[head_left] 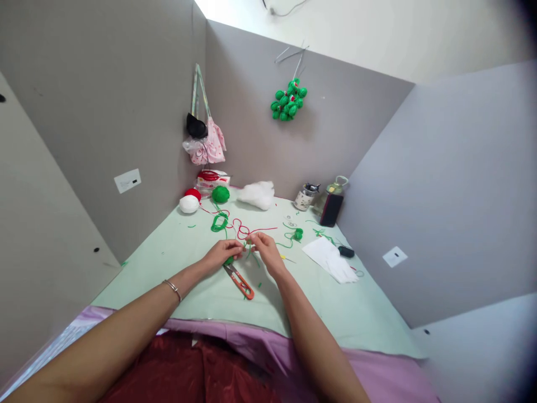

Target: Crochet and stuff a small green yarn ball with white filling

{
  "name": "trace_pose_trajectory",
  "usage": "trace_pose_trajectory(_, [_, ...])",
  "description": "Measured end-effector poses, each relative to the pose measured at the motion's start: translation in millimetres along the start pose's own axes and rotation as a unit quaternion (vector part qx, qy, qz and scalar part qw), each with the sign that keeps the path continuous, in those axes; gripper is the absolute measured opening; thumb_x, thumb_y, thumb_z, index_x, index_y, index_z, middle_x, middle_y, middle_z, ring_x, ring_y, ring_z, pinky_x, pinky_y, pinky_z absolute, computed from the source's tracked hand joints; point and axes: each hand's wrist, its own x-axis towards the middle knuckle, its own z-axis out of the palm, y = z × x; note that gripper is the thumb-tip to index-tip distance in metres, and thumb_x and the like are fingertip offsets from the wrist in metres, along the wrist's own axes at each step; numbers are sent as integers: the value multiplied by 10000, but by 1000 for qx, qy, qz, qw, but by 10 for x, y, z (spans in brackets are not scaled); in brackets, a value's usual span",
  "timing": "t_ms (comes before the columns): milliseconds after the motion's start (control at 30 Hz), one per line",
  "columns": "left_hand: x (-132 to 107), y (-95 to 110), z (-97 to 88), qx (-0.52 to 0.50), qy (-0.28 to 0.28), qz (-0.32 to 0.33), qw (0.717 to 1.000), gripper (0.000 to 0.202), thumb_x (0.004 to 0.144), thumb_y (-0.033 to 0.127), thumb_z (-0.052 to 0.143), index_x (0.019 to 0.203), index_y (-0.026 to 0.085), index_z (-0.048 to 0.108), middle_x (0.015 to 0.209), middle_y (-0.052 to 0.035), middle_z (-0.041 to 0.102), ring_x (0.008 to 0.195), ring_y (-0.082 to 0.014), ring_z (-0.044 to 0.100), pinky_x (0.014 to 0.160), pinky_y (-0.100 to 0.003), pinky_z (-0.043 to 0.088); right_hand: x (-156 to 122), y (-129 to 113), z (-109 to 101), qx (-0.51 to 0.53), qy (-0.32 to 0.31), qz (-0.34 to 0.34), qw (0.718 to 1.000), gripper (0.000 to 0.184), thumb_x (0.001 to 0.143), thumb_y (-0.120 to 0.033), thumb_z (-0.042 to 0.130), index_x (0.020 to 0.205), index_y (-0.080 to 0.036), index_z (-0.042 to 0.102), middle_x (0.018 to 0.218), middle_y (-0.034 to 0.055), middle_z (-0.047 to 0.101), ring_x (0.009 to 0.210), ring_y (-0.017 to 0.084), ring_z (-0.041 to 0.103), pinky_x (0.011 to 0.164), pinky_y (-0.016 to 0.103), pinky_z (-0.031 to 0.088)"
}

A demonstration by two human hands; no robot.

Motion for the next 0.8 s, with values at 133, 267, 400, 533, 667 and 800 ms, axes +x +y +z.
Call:
trace_pose_trajectory(133, [-9, 0, 6, 31, 0, 6, 1000, 386, 985, 361, 656, 1318, 168, 621, 1320, -116, 649, 1115, -264, 674, 928, -478, 593, -8, 77, 76, -8, -33, 33, 999, 391, 840, -560, 684, 918, -178, 658, 726, -13, 631, 613, 127, 518, 597, 259, 417])
trace_pose_trajectory(267, [-28, 8, 3, 50, 2, 19, 999, 384, 986, 362, 655, 1315, 168, 622, 1316, -116, 651, 1111, -262, 675, 927, -476, 593, -28, 100, -30, -15, -102, 50, 993, 331, 798, -409, 761, 617, -159, 640, 495, -58, 510, 518, 95, 402, 549, 246, 316])
trace_pose_trajectory(400, [-29, 2, -15, 63, -6, 31, 998, 381, 988, 366, 651, 1313, 168, 622, 1309, -117, 654, 1103, -257, 677, 923, -473, 594, -33, 47, -104, 30, -77, 35, 996, 317, 830, -415, 732, 650, -159, 678, 578, -40, 560, 605, 113, 457, 612, 248, 365])
trace_pose_trajectory(533, [-27, -13, 5, 87, -12, 34, 996, 374, 988, 370, 650, 1302, 167, 629, 1301, -113, 658, 1098, -259, 678, 921, -470, 595, -8, -4, 14, 122, -31, 14, 992, 397, 835, -562, 708, 732, -179, 681, 797, 24, 680, 765, 148, 568, 742, 275, 467])
trace_pose_trajectory(667, [-49, -4, 75, 122, -7, 27, 992, 378, 987, 371, 651, 1305, 168, 629, 1307, -111, 656, 1105, -264, 677, 924, -472, 594, 18, -16, 184, 209, -40, 34, 976, 543, 790, -734, 661, 769, -194, 615, 665, 4, 600, 614, 133, 533, 626, 286, 478])
trace_pose_trajectory(800, [-73, 22, 156, 163, 7, 9, 987, 380, 981, 374, 659, 1301, 169, 636, 1318, -106, 653, 1118, -276, 673, 928, -472, 594, 20, -14, 209, 247, -62, 67, 965, 541, 730, -713, 735, 699, -204, 554, 479, -117, 280, 444, 67, 243, 445, 220, 238])
